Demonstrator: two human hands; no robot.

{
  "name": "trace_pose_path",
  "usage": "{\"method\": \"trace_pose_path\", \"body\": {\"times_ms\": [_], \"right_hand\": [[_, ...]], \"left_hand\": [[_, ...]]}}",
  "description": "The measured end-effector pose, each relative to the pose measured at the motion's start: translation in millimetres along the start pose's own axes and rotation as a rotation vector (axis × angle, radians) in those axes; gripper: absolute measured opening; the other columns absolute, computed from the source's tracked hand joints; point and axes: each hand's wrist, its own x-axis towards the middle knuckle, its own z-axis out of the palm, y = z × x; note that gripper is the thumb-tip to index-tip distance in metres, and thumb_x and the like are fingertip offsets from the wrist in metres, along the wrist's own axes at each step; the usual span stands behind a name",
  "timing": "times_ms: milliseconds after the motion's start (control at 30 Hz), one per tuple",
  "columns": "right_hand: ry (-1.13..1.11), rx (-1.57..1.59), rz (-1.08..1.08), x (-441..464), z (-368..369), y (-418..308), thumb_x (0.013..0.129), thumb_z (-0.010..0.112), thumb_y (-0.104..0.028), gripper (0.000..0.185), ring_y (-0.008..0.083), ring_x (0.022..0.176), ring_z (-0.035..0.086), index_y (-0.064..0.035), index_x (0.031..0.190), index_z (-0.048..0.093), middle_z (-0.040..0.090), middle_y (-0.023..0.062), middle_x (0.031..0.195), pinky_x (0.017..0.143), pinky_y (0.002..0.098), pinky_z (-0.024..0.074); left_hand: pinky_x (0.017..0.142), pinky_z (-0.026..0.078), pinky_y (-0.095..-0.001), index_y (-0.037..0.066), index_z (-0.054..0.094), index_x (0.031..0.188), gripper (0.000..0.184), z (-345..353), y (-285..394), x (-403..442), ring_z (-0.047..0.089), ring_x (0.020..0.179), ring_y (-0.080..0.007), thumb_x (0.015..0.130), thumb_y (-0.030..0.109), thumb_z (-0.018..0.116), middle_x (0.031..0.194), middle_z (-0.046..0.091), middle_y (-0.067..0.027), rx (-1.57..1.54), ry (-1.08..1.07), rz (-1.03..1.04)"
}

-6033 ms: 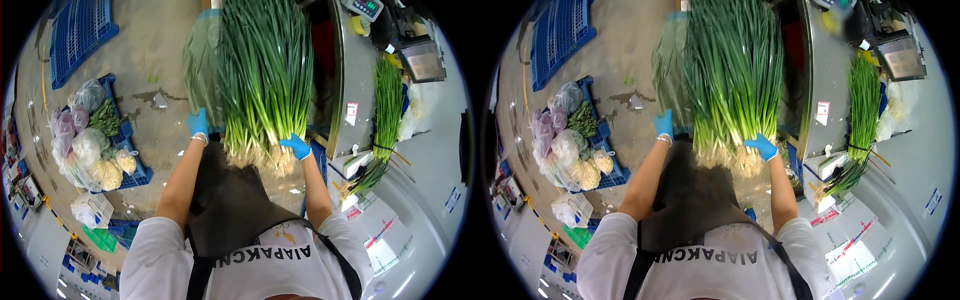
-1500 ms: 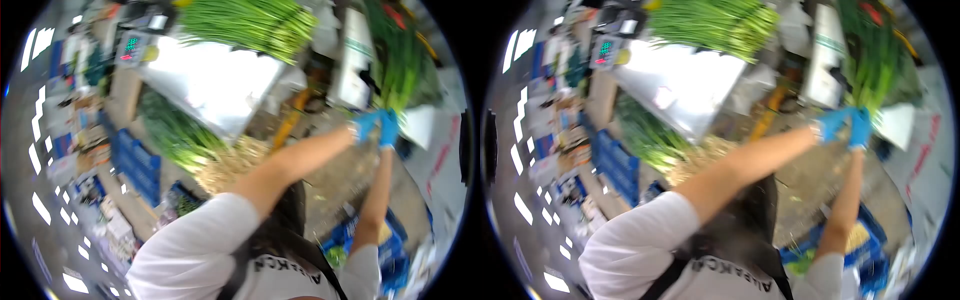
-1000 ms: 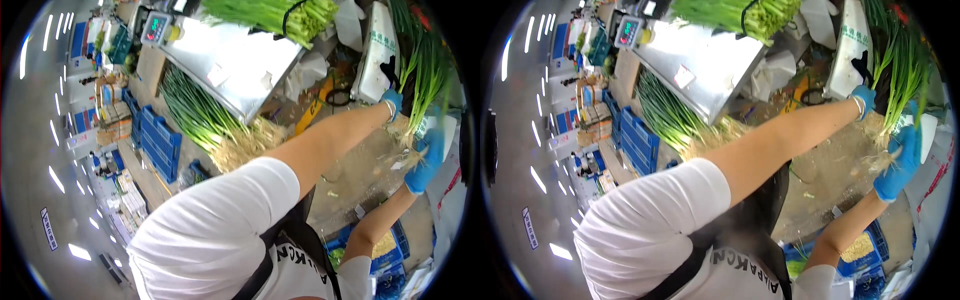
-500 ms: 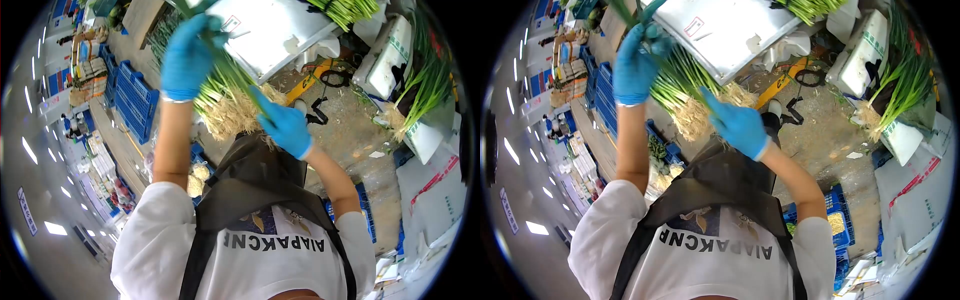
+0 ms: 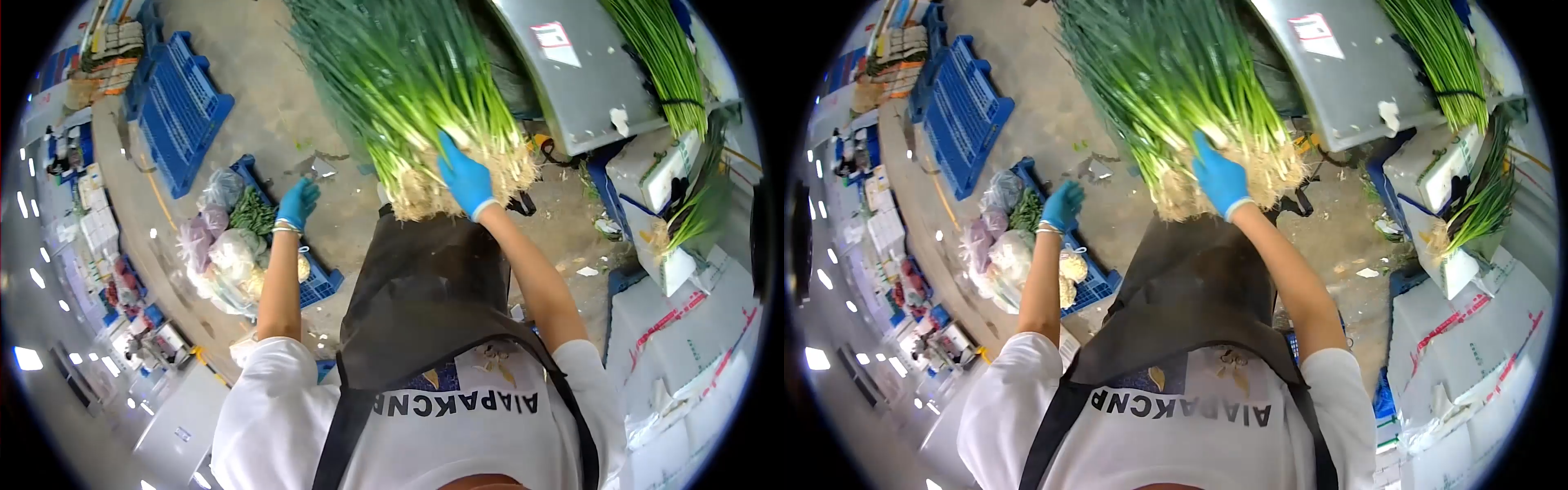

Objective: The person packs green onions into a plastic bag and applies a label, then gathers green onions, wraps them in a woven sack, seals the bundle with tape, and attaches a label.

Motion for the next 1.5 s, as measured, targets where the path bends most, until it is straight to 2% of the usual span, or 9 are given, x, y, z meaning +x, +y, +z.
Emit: {"method": "trace_pose_path", "body": {"times_ms": [200, 300, 400, 567, 733, 1033, 1200, 1400, 1500], "right_hand": [[0.270, -0.180, 0.169, -3.2, 27.4, -35.3, 0.089, 0.062, -0.024, 0.046, 0.0242, 0.063, 0.058, -0.0236, 0.134, 0.052, 0.063, 0.0114, 0.083, 0.061, 0.0356, 0.0488], [0.457, -0.238, 0.295, -5.4, 32.7, -53.8, 0.085, 0.067, -0.016, 0.035, 0.0222, 0.062, 0.056, -0.0206, 0.119, 0.065, 0.060, 0.0101, 0.078, 0.060, 0.0347, 0.0475], [0.411, -0.091, 0.320, -10.8, 23.1, -48.4, 0.087, 0.065, -0.015, 0.028, 0.0198, 0.067, 0.059, -0.0161, 0.115, 0.067, 0.062, 0.0123, 0.080, 0.066, 0.0299, 0.0482], [0.673, 0.040, 0.346, 47.3, -25.8, 7.1, 0.091, 0.058, -0.014, 0.038, 0.0256, 0.107, 0.060, 0.0003, 0.126, 0.054, 0.061, 0.0189, 0.117, 0.093, 0.0324, 0.0447], [0.529, -0.802, 0.611, 139.4, -24.4, 108.9, 0.076, 0.069, -0.037, 0.074, 0.0410, 0.113, 0.048, 0.0045, 0.129, 0.041, 0.047, 0.0290, 0.124, 0.097, 0.0492, 0.0378], [0.655, 0.125, 0.768, 177.0, -43.4, 245.2, 0.088, 0.050, -0.055, 0.070, 0.0371, 0.129, 0.041, -0.0082, 0.140, 0.041, 0.037, 0.0174, 0.146, 0.102, 0.0456, 0.0367], [0.269, 0.650, 0.602, 157.1, -50.8, 190.2, 0.088, 0.048, -0.060, 0.071, 0.0328, 0.132, 0.039, -0.0106, 0.139, 0.044, 0.036, 0.0143, 0.148, 0.104, 0.0428, 0.0365], [0.483, 0.766, 0.448, 76.9, -65.9, 108.4, 0.082, 0.068, -0.051, 0.055, 0.0172, 0.084, 0.062, -0.0042, 0.111, 0.068, 0.069, 0.0100, 0.094, 0.079, 0.0323, 0.0483], [0.386, 0.796, 0.325, 69.7, -94.0, 66.3, 0.084, 0.069, -0.042, 0.049, 0.0135, 0.080, 0.060, -0.0027, 0.112, 0.066, 0.068, 0.0070, 0.090, 0.076, 0.0294, 0.0489]], "left_hand": [[0.095, 0.037, -0.0450, 0.014, 0.047, 0.134, 0.074, 19.3, -50.6, 132.9, 0.048, 0.121, -0.0274, 0.080, 0.062, 0.060, 0.136, 0.049, -0.0108, 0.170, 0.044, -0.151], [0.103, 0.027, -0.0609, 0.012, 0.034, 0.143, 0.102, 64.3, -71.6, 182.6, 0.037, 0.131, -0.0338, 0.069, 0.076, 0.061, 0.145, 0.037, -0.0163, -0.218, 0.050, -0.568], [0.098, 0.040, -0.0517, 0.014, 0.049, 0.134, 0.079, 67.8, -102.5, 240.1, 0.051, 0.118, -0.0299, 0.076, 0.066, 0.063, 0.131, 0.053, -0.0148, -0.547, -0.415, -0.331], [0.092, 0.047, -0.0394, 0.006, 0.052, 0.129, 0.055, 48.3, -59.8, 242.9, 0.056, 0.111, -0.0236, 0.085, 0.033, 0.069, 0.125, 0.058, -0.0089, -0.196, -0.306, -0.061], [0.084, 0.048, -0.0341, 0.003, 0.053, 0.127, 0.053, 15.9, -22.2, 188.2, 0.059, 0.102, -0.0190, 0.083, 0.027, 0.071, 0.119, 0.060, -0.0052, -0.020, -0.423, -0.075], [0.069, 0.045, -0.0263, 0.008, 0.067, 0.107, 0.030, 38.8, 62.9, 48.4, 0.059, 0.082, -0.0093, 0.083, 0.025, 0.072, 0.099, 0.066, 0.0016, 0.622, -0.313, -0.120], [0.076, 0.046, -0.0270, 0.001, 0.064, 0.110, 0.028, 86.9, 88.5, -21.3, 0.061, 0.086, -0.0120, 0.087, 0.016, 0.067, 0.102, 0.067, -0.0030, 0.481, -0.451, -0.112], [0.082, 0.046, -0.0254, -0.003, 0.063, 0.110, 0.028, 119.5, 101.6, -76.0, 0.059, 0.091, -0.0118, 0.085, 0.011, 0.067, 0.107, 0.066, -0.0044, 0.678, -0.479, -0.012], [0.059, 0.040, -0.0252, -0.002, 0.067, 0.081, 0.018, 130.6, 121.7, -97.1, 0.049, 0.065, -0.0054, 0.083, 0.015, 0.070, 0.073, 0.060, 0.0020, 0.919, -0.414, 0.052]]}}
